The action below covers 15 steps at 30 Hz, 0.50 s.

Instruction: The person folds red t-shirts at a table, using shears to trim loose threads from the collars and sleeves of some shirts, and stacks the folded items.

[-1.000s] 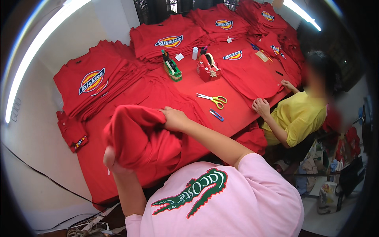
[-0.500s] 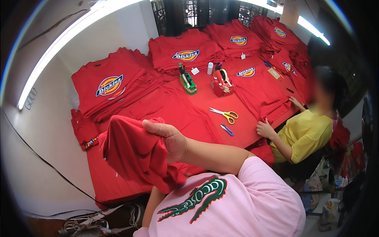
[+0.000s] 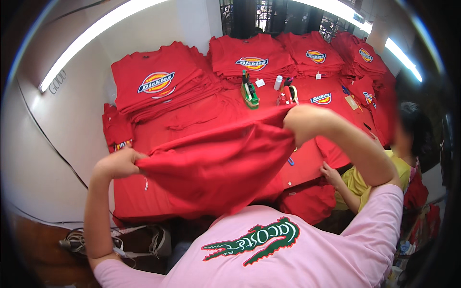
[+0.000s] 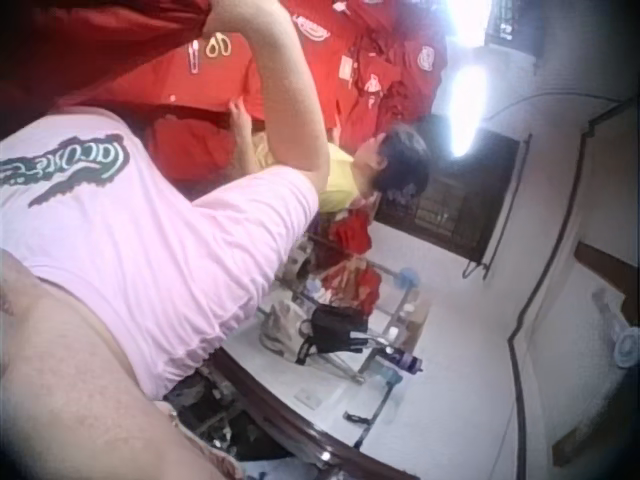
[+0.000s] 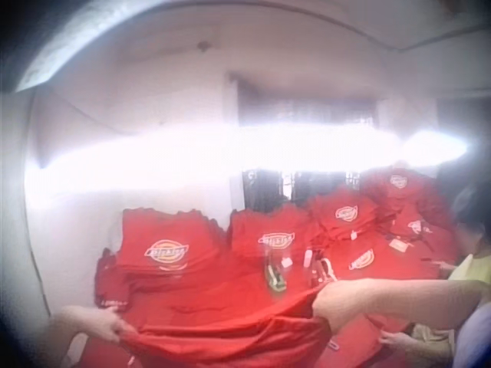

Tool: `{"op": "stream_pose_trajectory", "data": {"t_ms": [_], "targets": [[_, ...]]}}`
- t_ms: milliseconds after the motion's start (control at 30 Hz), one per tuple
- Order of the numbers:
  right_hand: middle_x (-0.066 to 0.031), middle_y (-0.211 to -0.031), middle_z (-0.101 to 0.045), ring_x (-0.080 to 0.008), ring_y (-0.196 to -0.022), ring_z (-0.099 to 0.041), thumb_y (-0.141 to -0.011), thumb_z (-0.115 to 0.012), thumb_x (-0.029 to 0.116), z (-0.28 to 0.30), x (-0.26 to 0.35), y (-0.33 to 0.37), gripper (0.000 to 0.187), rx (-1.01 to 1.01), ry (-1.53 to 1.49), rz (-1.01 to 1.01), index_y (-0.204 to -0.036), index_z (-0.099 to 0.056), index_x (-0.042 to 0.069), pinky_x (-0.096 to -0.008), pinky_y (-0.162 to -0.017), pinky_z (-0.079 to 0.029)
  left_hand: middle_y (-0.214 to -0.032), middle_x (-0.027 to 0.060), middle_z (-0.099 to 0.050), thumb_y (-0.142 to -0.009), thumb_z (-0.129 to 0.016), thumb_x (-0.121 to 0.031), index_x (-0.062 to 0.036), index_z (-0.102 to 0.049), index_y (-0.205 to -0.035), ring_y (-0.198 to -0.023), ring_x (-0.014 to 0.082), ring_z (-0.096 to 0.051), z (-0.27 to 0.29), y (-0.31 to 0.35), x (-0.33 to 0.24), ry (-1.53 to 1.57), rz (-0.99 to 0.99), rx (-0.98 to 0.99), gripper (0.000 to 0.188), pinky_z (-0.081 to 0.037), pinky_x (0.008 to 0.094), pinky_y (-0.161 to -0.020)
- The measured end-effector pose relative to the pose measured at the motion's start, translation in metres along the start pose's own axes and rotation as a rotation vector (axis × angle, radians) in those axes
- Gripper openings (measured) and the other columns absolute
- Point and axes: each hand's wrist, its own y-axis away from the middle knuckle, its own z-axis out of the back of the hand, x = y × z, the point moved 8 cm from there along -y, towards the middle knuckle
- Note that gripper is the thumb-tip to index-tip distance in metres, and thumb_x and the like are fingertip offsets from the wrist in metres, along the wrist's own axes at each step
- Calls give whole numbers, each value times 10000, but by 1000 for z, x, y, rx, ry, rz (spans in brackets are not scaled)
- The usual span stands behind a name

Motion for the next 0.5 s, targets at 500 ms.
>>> {"op": "stream_pose_trajectory", "data": {"t_ms": [500], "targets": [[-264, -934, -666, -392, -944, -655, -802, -618, -7, 98, -43, 63, 239, -670, -476, -63, -1030, -689, -13, -410, -867, -515, -915, 53, -727, -789, -711, -68, -81, -735, -692, -1343, 229, -565, 105, 74, -87, -1011, -94, -835, 100, -40, 555, -1329]]}}
